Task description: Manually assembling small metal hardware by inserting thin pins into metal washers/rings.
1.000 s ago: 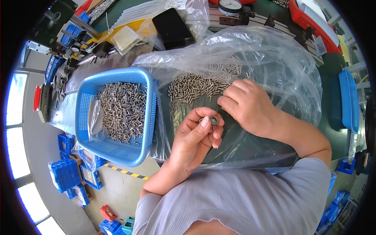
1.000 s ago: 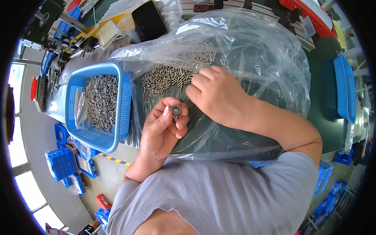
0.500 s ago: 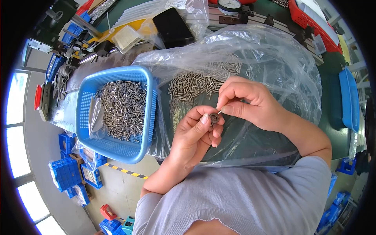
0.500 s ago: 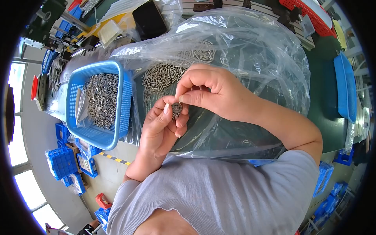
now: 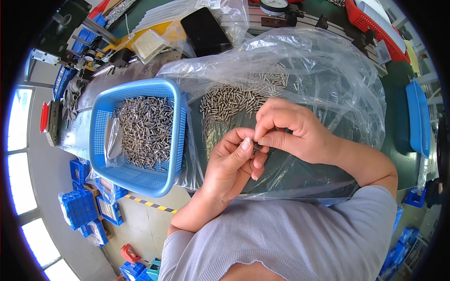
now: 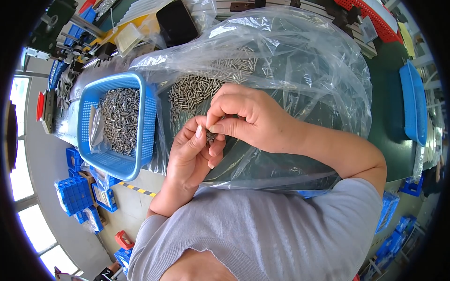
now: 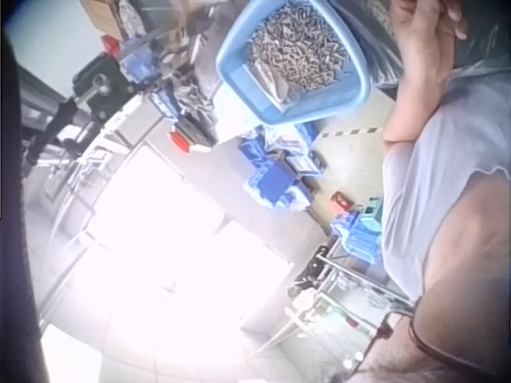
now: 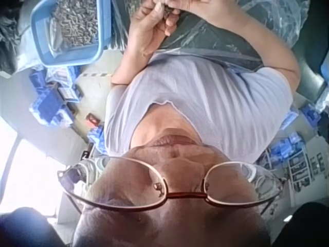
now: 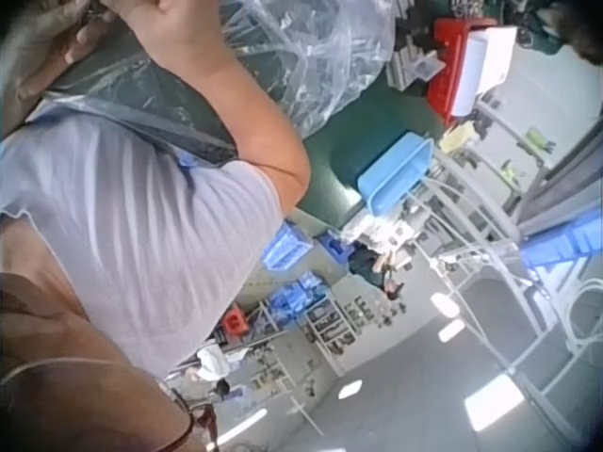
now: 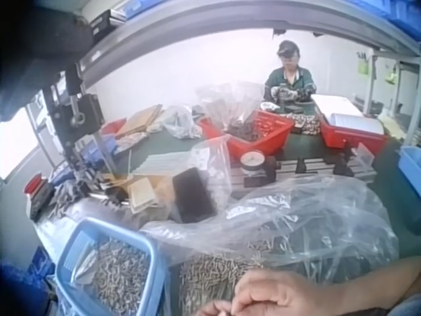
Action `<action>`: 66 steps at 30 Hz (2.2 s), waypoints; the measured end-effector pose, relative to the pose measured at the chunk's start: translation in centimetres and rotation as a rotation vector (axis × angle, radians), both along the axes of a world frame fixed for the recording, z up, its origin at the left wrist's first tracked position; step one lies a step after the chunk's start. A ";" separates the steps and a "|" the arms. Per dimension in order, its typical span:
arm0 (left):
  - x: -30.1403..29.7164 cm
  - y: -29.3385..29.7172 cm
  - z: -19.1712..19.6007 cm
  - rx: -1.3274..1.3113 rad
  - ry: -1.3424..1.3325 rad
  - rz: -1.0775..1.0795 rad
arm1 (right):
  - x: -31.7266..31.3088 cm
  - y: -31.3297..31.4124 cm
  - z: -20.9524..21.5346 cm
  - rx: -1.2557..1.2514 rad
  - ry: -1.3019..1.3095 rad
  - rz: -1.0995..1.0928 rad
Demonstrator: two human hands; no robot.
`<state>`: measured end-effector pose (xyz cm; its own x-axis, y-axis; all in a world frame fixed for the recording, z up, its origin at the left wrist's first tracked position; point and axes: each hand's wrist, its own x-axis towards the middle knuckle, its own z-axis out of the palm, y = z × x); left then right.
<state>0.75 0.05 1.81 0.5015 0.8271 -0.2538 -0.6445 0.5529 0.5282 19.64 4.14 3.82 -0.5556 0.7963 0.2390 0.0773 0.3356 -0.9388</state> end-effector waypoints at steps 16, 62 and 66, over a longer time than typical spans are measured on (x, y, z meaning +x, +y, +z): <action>-0.2 -0.3 -0.4 0.021 0.037 -0.014 | 0.2 0.4 0.4 0.356 -0.104 -0.029; 0.1 -0.3 0.2 0.002 0.051 0.009 | 0.1 -0.2 0.9 0.096 -0.075 -0.056; 0.1 -0.2 0.1 0.008 0.053 0.004 | 0.0 0.0 0.5 0.263 -0.078 -0.057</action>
